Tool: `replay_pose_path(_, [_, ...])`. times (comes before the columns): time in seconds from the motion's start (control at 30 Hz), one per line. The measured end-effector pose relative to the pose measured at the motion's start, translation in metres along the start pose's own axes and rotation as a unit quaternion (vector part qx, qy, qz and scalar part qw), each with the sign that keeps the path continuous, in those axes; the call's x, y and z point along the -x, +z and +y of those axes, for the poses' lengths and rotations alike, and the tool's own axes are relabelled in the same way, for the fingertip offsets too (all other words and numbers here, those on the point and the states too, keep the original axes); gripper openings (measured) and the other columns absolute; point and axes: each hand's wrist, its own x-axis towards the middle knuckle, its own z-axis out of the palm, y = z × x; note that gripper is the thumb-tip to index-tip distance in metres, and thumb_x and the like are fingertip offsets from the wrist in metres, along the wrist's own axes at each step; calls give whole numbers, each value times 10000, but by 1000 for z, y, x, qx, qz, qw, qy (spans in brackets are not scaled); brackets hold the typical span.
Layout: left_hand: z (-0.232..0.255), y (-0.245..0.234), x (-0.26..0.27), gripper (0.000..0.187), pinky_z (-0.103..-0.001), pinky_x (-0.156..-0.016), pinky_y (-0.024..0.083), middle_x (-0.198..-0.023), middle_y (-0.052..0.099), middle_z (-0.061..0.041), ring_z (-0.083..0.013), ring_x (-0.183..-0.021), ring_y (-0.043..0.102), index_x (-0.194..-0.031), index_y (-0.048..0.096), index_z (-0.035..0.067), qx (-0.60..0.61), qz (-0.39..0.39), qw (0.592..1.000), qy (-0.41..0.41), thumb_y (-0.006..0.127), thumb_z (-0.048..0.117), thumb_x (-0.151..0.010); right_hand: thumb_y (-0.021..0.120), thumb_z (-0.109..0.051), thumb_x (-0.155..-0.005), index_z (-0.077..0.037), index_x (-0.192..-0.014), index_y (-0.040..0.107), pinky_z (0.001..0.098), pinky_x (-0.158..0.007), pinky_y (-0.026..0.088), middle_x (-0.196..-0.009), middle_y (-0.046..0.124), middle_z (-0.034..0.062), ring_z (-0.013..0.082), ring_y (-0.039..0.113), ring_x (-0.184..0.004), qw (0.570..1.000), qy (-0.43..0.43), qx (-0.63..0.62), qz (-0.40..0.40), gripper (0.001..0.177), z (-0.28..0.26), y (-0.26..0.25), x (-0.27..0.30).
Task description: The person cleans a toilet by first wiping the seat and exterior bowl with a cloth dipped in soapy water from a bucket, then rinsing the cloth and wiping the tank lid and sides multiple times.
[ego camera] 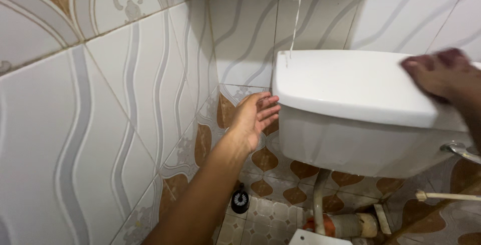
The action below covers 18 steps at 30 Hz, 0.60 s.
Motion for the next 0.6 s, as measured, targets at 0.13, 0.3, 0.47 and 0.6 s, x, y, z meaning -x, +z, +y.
replay_pose_path(0.13, [1,4,4,430,-365,-979,555,-1291,686,-164,-266,-1149,670,-1369,528,18,2,16,1000,0,428,230,-1008,217,-648,-1010,-429,-1481,472,773,-1148,185,-1679,233,62,393,230,-1516,994,-105,11,-16,578,-90,-23,48])
replay_pose_path(0.3, [-1,-1,8,419,-387,-973,532,-1307,668,-178,-280,-1151,645,-1366,509,4,6,-14,1000,9,417,235,-1029,187,-517,-990,-399,-1470,456,664,-1230,117,-1687,195,46,335,153,-1565,950,-308,44,-3,563,-191,11,48])
replay_pose_path(0.47, [-11,-6,12,420,-376,-953,553,-1312,677,-171,-268,-1146,668,-1344,528,10,-1,-9,1000,17,419,240,-1010,163,-549,-997,-301,-1578,283,657,-1200,95,-1689,90,116,401,83,-1539,913,-404,54,-18,643,-214,29,64])
replay_pose_path(0.6, [-19,9,10,397,-375,-900,556,-1294,685,-171,-284,-1117,672,-1310,537,8,36,-20,999,3,440,229,-995,264,-518,-1012,-239,-1591,306,652,-1139,255,-1634,258,177,421,283,-1469,867,-482,64,109,645,-177,44,84])
